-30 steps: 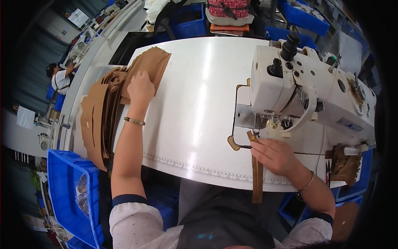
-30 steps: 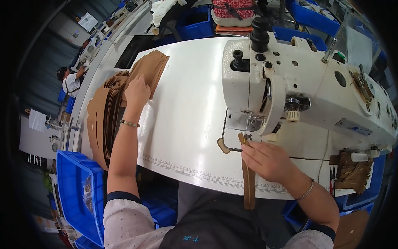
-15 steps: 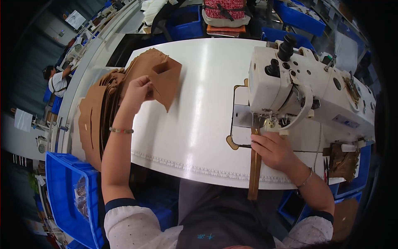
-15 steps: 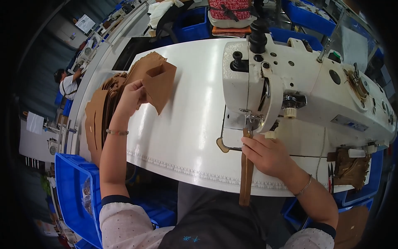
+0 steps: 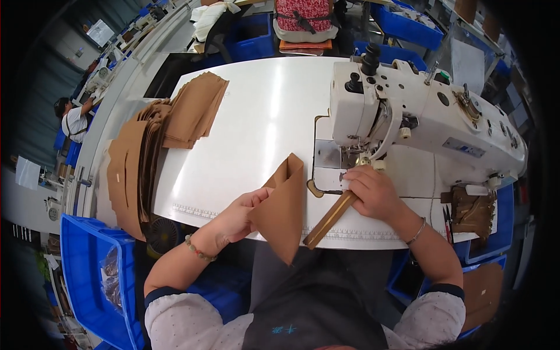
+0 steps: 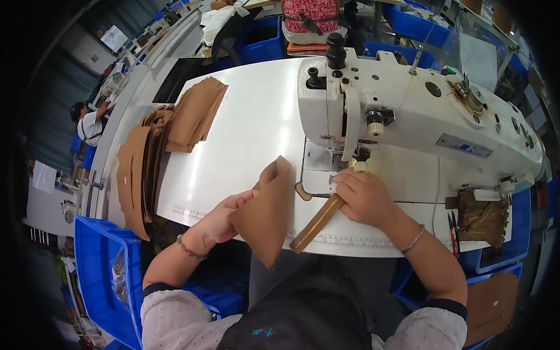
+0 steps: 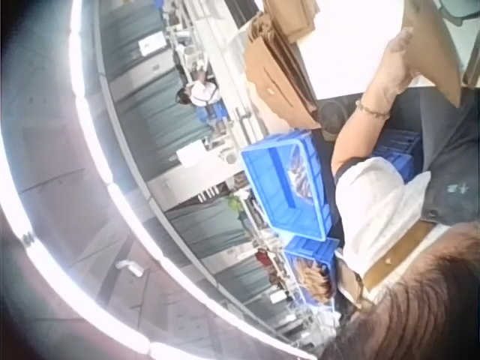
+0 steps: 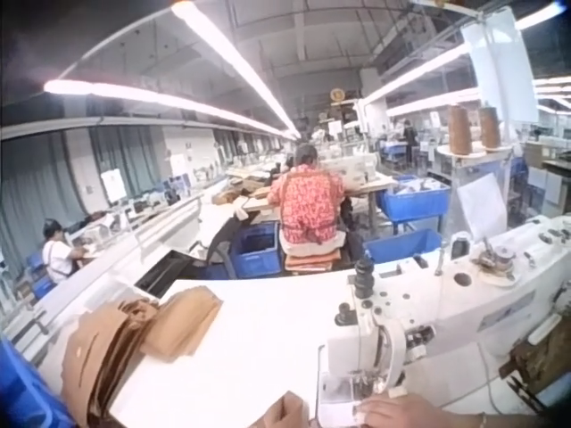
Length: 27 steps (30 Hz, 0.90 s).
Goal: Sewing a zipper and components onto a leather bag panel using an industrial sewing machine.
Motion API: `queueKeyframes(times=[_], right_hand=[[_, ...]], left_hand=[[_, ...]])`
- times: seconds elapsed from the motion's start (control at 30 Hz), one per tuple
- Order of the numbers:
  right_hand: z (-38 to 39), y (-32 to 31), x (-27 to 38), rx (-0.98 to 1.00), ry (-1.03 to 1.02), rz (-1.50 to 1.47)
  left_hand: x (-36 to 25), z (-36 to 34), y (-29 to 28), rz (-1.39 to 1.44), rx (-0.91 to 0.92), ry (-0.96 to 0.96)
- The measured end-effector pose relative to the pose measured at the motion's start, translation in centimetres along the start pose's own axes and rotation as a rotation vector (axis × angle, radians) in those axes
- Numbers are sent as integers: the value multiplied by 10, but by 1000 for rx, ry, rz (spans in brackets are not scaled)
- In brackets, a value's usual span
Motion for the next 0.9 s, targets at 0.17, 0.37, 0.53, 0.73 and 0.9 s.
queueKeyframes(times=[0.17, 0.37, 0.53, 0.73, 0.9], right_hand=[[1, 1, 3, -3, -28, 3], [4, -14, 16, -85, -159, 18], [3, -22, 41, -64, -308, -50], [-6, -20, 62, 117, -297, -64], [-14, -11, 44, 225, -211, -72]], left_hand=[[-20, 9, 26, 118, 108, 313], [7, 13, 4, -157, -97, 86], [11, 14, 6, -492, -97, 28], [-11, 5, 15, -1062, -253, 115], [-12, -6, 30, -1494, -381, 169]])
Point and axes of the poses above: each hand's wrist, its own z-axis away from the middle knuckle, its own y-axis out of the palm, x = y × z, the point moved 7 cm from there along -z, towards the middle knuckle, and after that the axes turned 10 degrees about x, right-handed, at the moved point
